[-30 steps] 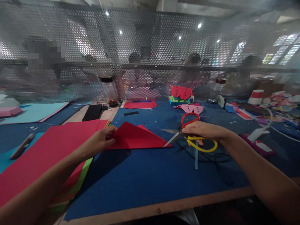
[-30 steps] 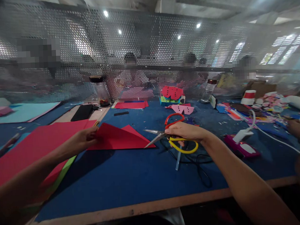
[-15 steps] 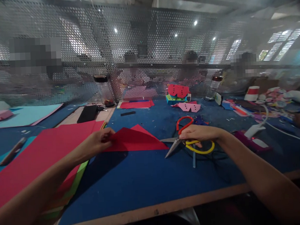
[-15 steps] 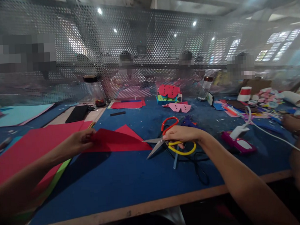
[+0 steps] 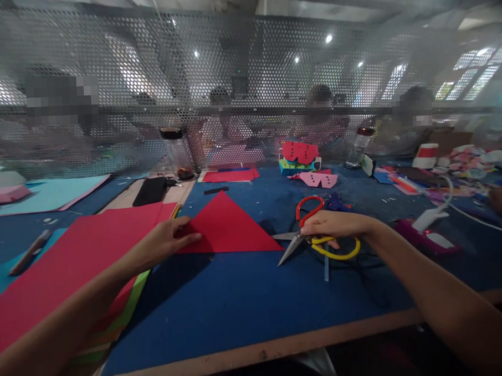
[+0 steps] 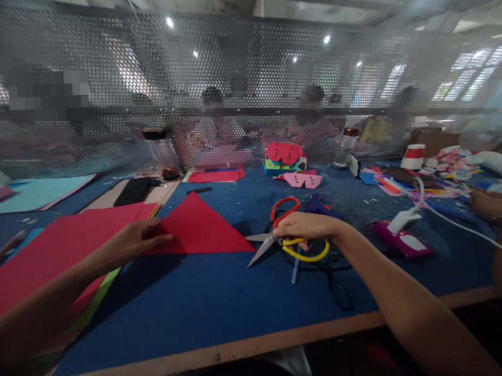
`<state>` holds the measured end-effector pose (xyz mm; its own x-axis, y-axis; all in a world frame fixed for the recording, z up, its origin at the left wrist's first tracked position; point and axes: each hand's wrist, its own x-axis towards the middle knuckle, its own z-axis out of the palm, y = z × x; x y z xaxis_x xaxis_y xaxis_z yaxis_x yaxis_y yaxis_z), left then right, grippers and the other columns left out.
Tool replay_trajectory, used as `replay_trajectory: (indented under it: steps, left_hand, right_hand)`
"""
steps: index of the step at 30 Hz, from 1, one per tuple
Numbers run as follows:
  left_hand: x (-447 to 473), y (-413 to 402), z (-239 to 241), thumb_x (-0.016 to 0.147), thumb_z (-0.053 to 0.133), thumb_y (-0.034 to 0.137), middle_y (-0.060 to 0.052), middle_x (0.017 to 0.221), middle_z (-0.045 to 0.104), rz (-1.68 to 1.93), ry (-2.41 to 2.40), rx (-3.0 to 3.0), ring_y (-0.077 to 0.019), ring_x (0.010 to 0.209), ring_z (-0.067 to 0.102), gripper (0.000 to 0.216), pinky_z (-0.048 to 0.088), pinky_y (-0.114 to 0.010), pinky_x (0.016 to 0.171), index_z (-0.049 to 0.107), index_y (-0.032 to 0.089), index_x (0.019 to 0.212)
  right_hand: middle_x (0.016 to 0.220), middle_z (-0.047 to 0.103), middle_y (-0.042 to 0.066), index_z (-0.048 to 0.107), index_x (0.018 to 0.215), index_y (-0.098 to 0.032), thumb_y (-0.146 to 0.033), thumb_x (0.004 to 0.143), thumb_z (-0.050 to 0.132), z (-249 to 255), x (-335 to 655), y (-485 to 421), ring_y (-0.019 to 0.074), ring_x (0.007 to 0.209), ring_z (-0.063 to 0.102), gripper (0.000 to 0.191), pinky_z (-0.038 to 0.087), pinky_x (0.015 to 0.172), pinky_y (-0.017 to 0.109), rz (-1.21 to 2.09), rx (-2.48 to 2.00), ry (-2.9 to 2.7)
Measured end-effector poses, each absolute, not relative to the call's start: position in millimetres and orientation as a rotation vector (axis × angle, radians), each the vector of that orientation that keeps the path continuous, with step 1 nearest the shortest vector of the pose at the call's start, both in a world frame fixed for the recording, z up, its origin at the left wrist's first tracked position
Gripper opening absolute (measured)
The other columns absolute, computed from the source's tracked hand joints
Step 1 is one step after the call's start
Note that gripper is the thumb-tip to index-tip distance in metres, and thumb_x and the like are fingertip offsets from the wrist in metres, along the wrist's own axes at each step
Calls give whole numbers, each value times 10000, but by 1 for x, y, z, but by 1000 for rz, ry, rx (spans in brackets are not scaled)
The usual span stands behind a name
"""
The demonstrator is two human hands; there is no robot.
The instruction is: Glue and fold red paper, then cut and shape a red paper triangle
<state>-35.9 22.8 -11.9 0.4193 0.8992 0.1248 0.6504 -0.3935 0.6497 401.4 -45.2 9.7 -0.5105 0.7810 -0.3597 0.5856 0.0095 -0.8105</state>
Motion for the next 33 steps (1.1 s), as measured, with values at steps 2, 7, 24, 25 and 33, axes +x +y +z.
replay_trajectory:
  steps: [2,7,24,25,33]
  left_hand:
    - [-35,24,-15,795,645,608,31,621,463,576,1369,2219,-161,577,447,445,285,-265,525,486,211,673]
    - [-31,23,-21,815,584,638,18,635,495,578,1441,2261,-174,593,484,455,306,-278,546,472,215,688]
    - [-31,25,-32,856,561,628,7,723,611,649,1498,2209,-226,703,620,418,408,-300,608,570,211,836]
    - [-31,24,-32,851,565,625,1,744,629,650,1503,2209,-235,723,635,415,421,-305,621,579,210,854]
    - [-27,22,-32,831,577,628,-75,1021,712,686,1545,2188,-304,942,682,469,495,-372,764,606,211,1044]
  right_hand:
    - [594,528,-45,581,787,-164,-608,925,555,8,402,-43,51,392,443,466,354,415,192,1531,-1446,-2103]
    - [587,493,-56,545,783,-164,-581,954,520,10,399,-42,50,408,456,451,341,429,182,1576,-1411,-2177]
    - [585,512,-56,526,746,-168,-564,945,538,10,403,-41,41,380,426,444,335,397,183,1607,-1425,-2105]
    - [587,513,-56,528,747,-167,-563,947,535,10,402,-41,41,381,429,443,344,402,184,1601,-1431,-2116]
    - [567,500,-61,524,754,-169,-568,950,535,11,400,-41,44,384,425,444,352,399,182,1601,-1445,-2113]
